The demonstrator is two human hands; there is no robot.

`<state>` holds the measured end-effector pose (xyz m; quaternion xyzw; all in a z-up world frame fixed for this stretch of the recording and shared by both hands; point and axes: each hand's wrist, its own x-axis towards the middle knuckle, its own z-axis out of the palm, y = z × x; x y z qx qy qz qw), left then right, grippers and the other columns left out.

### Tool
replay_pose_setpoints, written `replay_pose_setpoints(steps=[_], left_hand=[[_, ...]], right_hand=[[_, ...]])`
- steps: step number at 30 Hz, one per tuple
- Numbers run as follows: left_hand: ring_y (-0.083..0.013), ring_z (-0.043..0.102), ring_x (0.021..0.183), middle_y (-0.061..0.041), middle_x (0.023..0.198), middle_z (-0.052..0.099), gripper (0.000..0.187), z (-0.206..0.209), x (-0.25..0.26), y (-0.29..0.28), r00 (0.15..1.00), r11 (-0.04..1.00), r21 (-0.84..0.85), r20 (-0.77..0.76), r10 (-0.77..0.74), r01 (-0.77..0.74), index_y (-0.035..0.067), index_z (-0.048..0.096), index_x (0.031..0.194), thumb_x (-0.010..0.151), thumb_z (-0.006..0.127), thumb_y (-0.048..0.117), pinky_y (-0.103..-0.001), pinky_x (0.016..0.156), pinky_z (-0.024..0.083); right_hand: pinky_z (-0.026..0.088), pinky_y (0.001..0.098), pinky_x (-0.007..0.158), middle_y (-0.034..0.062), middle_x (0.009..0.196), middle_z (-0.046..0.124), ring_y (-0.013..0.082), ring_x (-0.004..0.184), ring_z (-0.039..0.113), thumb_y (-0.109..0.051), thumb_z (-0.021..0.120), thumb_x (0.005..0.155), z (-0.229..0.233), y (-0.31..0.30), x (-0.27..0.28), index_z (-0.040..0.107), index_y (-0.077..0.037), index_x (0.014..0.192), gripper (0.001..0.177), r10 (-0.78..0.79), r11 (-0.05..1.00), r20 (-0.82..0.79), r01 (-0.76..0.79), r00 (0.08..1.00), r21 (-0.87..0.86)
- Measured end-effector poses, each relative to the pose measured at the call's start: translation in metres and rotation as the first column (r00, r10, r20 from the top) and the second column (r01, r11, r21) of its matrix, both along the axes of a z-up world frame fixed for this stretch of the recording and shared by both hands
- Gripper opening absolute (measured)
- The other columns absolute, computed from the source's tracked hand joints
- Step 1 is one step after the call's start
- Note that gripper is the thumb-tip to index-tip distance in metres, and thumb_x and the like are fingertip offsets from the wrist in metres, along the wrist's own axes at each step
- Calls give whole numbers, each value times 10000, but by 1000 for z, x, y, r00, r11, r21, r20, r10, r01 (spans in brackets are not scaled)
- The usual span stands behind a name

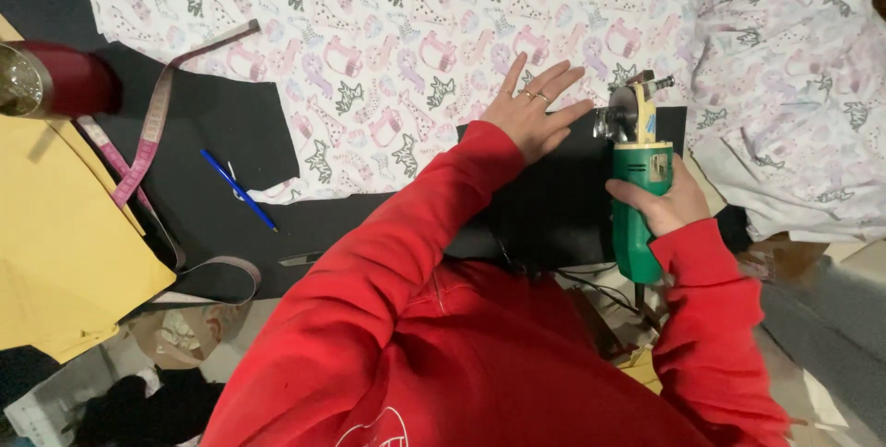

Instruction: The person traces a pattern onto a piece of patterned fabric using a blue pencil. Then, they use a green electric fabric cutter to cut the fabric along the traced lines. The person also handles a stack of yellow paper patterns and a measuring tape during the process.

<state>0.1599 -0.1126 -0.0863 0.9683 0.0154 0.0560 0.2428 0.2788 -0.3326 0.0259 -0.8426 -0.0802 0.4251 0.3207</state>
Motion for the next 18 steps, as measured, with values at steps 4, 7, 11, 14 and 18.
replay_pose_setpoints(steps=[4,7,11,14,18], left_hand=[[-258,284,1538,-68,1632,333,516,-1,1,1,1000,1000,-13,22,8,-8,290,542,1416,934,718,343,-695,1251,128],[-261,286,1536,-68,1630,340,502,1,-1,1,1000,1000,-19,19,6,-5,284,558,1397,926,724,333,-692,1251,130],[-271,277,1532,-73,1624,342,493,2,2,1,1000,1000,-18,-6,-2,2,274,565,1389,923,716,334,-692,1241,122],[-267,271,1534,-68,1624,342,480,3,1,1,1000,1000,-28,-21,-1,1,280,569,1380,926,712,340,-689,1241,117],[-260,273,1530,-60,1619,346,466,4,2,2,999,999,-33,-37,1,-2,292,580,1364,920,712,341,-681,1241,119]], right_hand=[[519,301,782,43,977,704,150,844,648,-256,847,774,-13,-3,5,645,-67,1186,496,6,999,-4,-6,1000,52],[522,296,785,29,984,708,138,852,650,-256,844,766,-11,2,7,652,-73,1179,490,-23,998,-6,24,1000,66],[521,304,781,37,980,707,151,846,652,-264,845,777,-19,6,16,655,-63,1174,485,16,998,13,-17,1000,61],[525,307,777,41,979,707,155,848,656,-269,843,771,-15,13,19,649,-57,1182,502,9,998,2,-10,1000,57],[529,307,794,50,992,720,162,866,674,-293,843,785,-19,21,28,648,-48,1199,519,17,1000,32,-18,999,24]])
